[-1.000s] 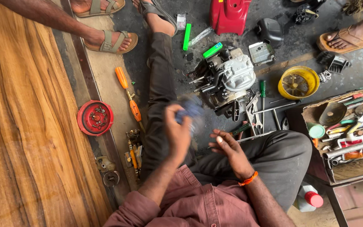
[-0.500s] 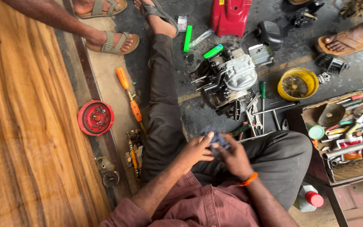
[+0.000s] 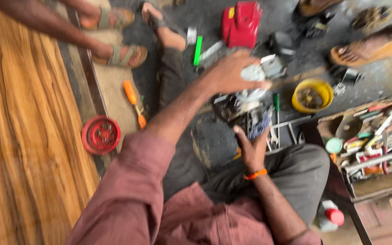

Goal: The person cleans and assembles parts of a small engine on a workshop floor. They use a cloth to wipe various metal components, handle the cylinder head, and fit internal parts back into the engine block while sitting on the ground.

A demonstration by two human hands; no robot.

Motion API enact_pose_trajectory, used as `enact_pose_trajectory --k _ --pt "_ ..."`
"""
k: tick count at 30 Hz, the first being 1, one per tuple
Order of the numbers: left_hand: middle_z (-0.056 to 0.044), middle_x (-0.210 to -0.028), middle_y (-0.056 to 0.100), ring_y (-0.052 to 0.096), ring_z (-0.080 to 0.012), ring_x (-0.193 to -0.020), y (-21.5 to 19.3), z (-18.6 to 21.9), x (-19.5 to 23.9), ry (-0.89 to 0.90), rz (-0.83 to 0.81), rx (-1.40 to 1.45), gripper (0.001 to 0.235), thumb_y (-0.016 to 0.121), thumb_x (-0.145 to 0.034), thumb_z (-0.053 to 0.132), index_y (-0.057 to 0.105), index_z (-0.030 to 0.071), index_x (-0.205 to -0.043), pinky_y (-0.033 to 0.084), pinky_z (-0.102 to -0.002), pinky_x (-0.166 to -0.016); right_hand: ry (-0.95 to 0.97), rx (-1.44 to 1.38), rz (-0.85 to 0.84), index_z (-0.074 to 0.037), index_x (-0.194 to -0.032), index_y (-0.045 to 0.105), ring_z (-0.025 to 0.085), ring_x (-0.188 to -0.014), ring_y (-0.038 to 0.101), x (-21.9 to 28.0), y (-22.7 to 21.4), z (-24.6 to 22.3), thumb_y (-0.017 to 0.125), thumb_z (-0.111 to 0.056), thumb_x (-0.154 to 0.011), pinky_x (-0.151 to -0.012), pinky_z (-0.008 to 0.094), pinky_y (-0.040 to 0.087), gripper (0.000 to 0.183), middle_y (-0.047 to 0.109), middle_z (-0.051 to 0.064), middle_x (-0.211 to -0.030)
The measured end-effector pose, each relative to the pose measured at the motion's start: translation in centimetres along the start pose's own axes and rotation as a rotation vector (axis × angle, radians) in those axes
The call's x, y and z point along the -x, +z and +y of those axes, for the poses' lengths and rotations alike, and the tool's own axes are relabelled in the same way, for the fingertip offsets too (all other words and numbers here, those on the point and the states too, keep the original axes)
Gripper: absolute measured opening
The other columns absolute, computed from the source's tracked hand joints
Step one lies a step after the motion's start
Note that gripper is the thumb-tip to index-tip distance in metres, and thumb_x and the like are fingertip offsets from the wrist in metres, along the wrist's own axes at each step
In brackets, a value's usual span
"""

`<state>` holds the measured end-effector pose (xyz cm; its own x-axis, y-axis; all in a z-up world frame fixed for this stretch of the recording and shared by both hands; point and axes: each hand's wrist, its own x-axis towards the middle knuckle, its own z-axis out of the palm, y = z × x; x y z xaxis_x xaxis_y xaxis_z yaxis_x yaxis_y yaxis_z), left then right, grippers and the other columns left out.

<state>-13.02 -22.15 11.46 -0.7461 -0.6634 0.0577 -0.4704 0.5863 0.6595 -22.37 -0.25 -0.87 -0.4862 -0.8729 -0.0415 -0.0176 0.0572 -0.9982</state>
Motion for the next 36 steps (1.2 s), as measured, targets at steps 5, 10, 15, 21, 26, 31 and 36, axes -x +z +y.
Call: enact_pose_trajectory --k 5,10,15,21,26,31,36 --pt "-0.022 -0.154 0.045 0.05 -0.0392 -0.139 -0.8 1.1 0.5 -0.215 -0.055 -0.081 0.118 0.077 -0.058 0.086 0.054 0.012 -0.147 0.044 -0.049 -0.114 -0.003 -0.085 -0.11 0.0 -0.148 0.043 0.016 -0.118 0.062 -3.9 -2.9 0.7 0.085 -0.012 -0.087 -0.102 0.032 0.052 0.075 0.064 0.012 -0.136" --pt "-0.029 -0.155 0.034 0.05 -0.0467 -0.134 -1.2 1.9 0.1 -0.435 -0.068 -0.204 0.127 0.08 -0.06 0.081 0.037 0.006 -0.153 0.049 -0.054 -0.106 0.161 -0.028 -0.185 0.002 -0.138 0.06 0.013 -0.097 0.067 -7.8 -5.1 0.5 0.085 -0.014 -0.087 -0.085 0.03 0.057 0.058 0.074 0.009 -0.116" --pt "-0.034 -0.152 0.034 0.049 -0.0492 -0.134 -0.5 2.3 -0.3 -0.535 0.026 -0.189 0.125 0.08 -0.064 0.079 0.034 0.004 -0.154 0.05 -0.056 -0.103 0.042 -0.108 0.03 0.0 -0.134 0.061 0.015 -0.097 0.067 -7.9 -4.9 0.5 0.077 -0.021 -0.098 -0.087 0.03 0.056 0.044 0.072 0.009 -0.114" --pt "-0.033 -0.153 0.032 0.049 -0.0478 -0.132 -0.3 2.8 -0.6 -0.58 0.02 -0.176 0.125 0.079 -0.066 0.079 0.032 0.002 -0.153 0.053 -0.055 -0.099 -0.16 0.42 0.148 -0.001 -0.116 0.064 0.027 -0.095 0.065 -5.0 -3.0 5.0 0.07 -0.025 -0.108 -0.087 0.04 0.054 0.026 0.067 0.011 -0.11" --pt "-0.032 -0.152 0.034 0.054 -0.0469 -0.128 -1.0 3.6 -0.2 -0.637 0.033 -0.165 0.128 0.077 -0.067 0.078 0.027 0.0 -0.155 0.059 -0.052 -0.09 0.353 0.819 -0.152 0.002 -0.111 0.065 0.032 -0.085 0.058 -7.4 -6.4 3.0 0.072 -0.04 -0.103 -0.082 0.044 0.05 0.043 0.066 0.024 -0.093" --pt "-0.031 -0.146 0.042 0.059 -0.0442 -0.124 0.0 2.9 -0.4 -0.565 0.118 -0.246 0.125 0.078 -0.066 0.082 0.036 0.001 -0.151 0.056 -0.051 -0.095 -0.181 0.083 0.131 -0.001 -0.114 0.062 0.012 -0.09 0.052 -6.6 -4.3 0.1 0.076 -0.028 -0.102 -0.079 0.032 0.046 0.032 0.058 0.019 -0.104" --pt "-0.032 -0.149 0.039 0.061 -0.0459 -0.12 -0.4 3.5 -0.4 -0.61 0.058 -0.221 0.124 0.075 -0.067 0.081 0.033 0.002 -0.153 0.06 -0.049 -0.088 0.181 0.549 -0.01 -0.003 -0.117 0.067 0.017 -0.075 0.063 -5.3 -3.5 0.7 0.075 -0.031 -0.094 -0.074 0.035 0.051 0.037 0.071 0.019 -0.089"
